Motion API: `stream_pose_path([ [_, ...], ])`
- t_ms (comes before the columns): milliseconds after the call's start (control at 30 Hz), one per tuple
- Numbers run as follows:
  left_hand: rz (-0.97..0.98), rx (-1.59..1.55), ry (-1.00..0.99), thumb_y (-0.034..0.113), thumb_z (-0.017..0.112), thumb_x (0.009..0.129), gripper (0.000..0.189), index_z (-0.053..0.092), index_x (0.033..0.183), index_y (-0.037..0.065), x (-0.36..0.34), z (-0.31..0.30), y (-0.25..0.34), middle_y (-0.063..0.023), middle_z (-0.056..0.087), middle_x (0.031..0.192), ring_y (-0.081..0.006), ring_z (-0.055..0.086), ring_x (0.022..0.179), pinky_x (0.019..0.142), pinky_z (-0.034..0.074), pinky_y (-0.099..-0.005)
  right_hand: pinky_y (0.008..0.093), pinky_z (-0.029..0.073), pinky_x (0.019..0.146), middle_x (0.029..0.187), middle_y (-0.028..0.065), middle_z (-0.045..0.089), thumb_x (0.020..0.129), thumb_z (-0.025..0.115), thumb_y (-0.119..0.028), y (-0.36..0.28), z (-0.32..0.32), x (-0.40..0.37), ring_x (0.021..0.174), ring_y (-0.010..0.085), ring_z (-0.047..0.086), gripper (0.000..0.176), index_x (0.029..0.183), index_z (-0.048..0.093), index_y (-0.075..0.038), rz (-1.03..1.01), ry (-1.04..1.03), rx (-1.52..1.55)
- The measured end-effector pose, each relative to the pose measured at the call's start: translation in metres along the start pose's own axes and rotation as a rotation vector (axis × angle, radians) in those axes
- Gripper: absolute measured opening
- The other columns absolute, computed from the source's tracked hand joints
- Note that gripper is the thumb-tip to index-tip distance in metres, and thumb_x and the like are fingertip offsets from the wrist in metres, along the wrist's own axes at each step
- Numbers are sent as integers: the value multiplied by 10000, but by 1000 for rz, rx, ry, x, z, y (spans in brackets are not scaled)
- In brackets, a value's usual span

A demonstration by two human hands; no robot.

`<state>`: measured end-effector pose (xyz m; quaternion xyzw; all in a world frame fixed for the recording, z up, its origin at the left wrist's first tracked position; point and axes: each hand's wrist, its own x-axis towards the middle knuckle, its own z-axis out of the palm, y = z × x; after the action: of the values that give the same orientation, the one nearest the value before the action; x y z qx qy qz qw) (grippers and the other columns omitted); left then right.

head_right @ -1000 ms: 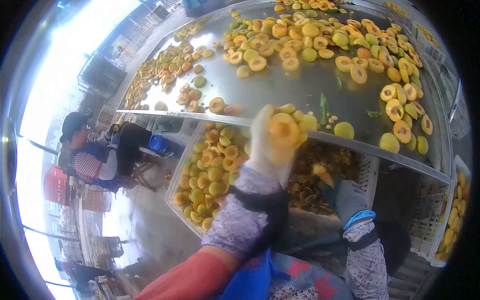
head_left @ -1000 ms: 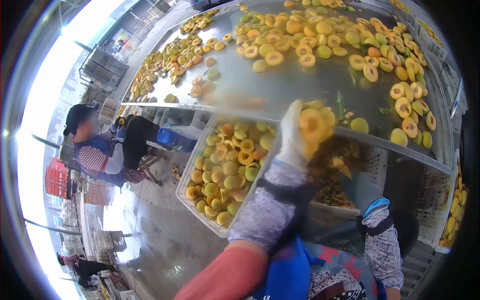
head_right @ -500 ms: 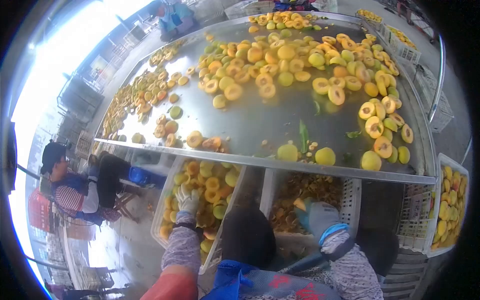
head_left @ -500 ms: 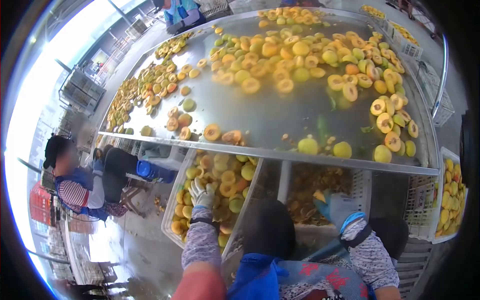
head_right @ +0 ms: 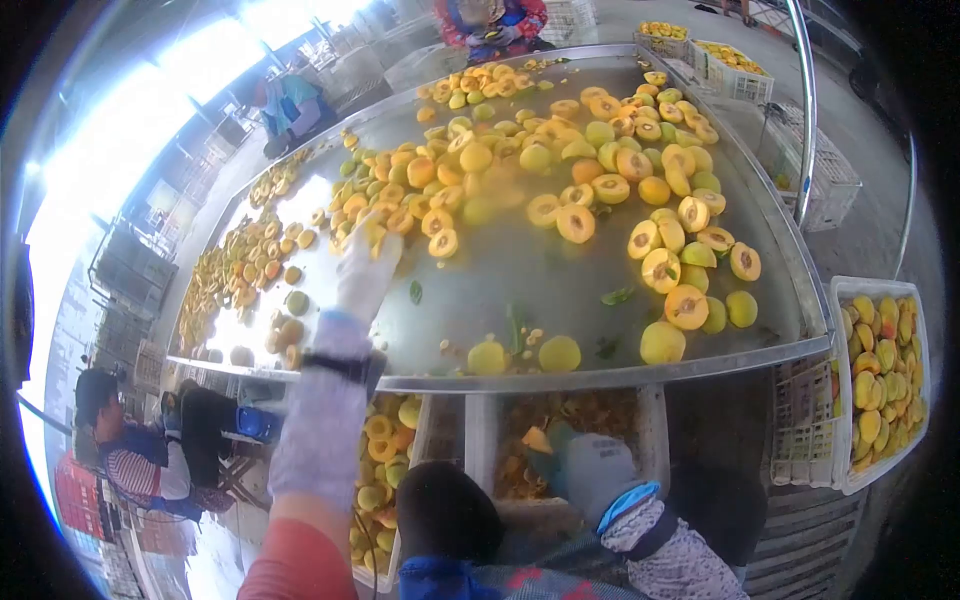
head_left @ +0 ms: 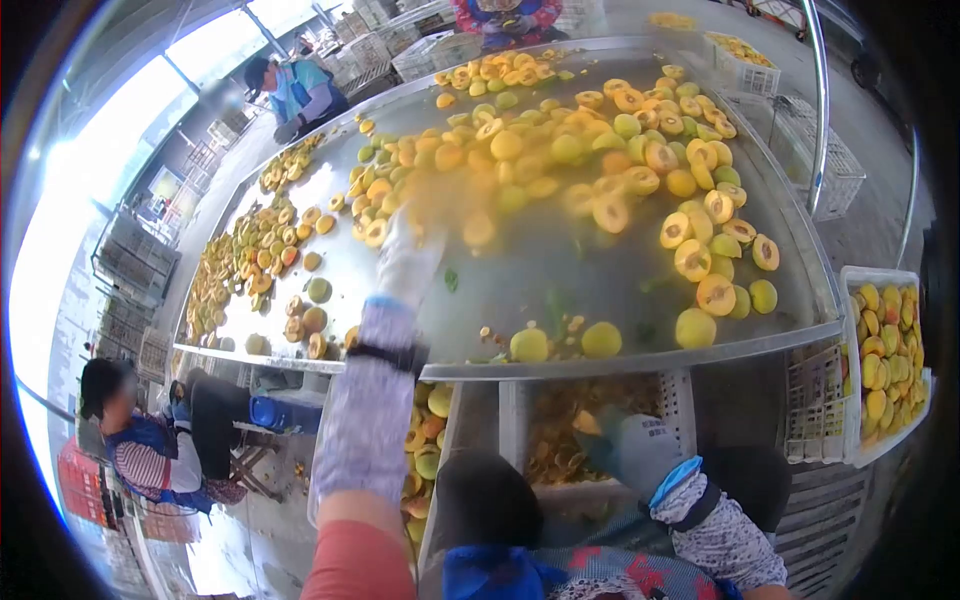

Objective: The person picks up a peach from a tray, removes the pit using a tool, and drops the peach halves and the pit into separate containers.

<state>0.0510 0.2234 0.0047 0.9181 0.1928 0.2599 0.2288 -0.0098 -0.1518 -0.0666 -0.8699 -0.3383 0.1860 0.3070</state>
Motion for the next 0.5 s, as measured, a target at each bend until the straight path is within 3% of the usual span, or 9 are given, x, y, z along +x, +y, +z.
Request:
stream_pose_path([
  [67,0,-19,-94,412,602,942,648,437,1484,99,52,42,-4,-209,463,1514,-387,514,1327,1113,390,-436,495,528,671,812,204,695,953,666,-350,-8,-11,-1,734,413,680,292,1009,649,-64,20,19,40],
  [133,-136,26,-238,389,600,925,664,421,1490,88,85,74,4,-209,457,1510,-390,502,1333,1117,390,-431,496,526,658,785,192,693,949,670,-355,-11,-20,-2,715,405,681,284,969,641,-74,69,12,41],
  [267,-232,276,-436,337,596,889,650,446,1469,84,81,101,26,-224,446,1488,-378,477,1354,1124,387,-418,499,522,647,763,181,687,935,692,-362,-12,-27,-3,692,393,677,293,921,628,-76,60,56,79],
  [300,-63,387,-400,286,611,874,564,512,1394,91,75,105,22,-217,548,1363,-372,565,1253,1051,458,-414,499,522,650,771,183,688,934,694,-360,-10,-28,-4,698,396,676,292,925,630,-75,46,51,86],
  [400,-68,258,-656,251,674,834,517,552,1301,65,59,97,23,-206,621,1227,-339,652,1086,892,548,-385,496,523,659,796,191,690,929,703,-346,-11,-29,-2,718,406,672,281,937,637,-72,10,59,109],
  [433,36,249,-648,230,705,833,481,556,1257,59,52,92,14,-153,667,1128,-285,686,955,734,578,-393,496,523,663,805,194,691,927,708,-336,-12,-29,-2,726,409,671,273,942,639,-71,2,73,109],
  [500,-121,-276,-525,231,706,860,456,558,1256,61,27,82,12,-122,663,1149,-268,680,980,735,581,-402,493,522,653,801,206,688,917,725,-282,-10,-18,-1,731,421,667,245,978,652,-56,-55,167,199],
])
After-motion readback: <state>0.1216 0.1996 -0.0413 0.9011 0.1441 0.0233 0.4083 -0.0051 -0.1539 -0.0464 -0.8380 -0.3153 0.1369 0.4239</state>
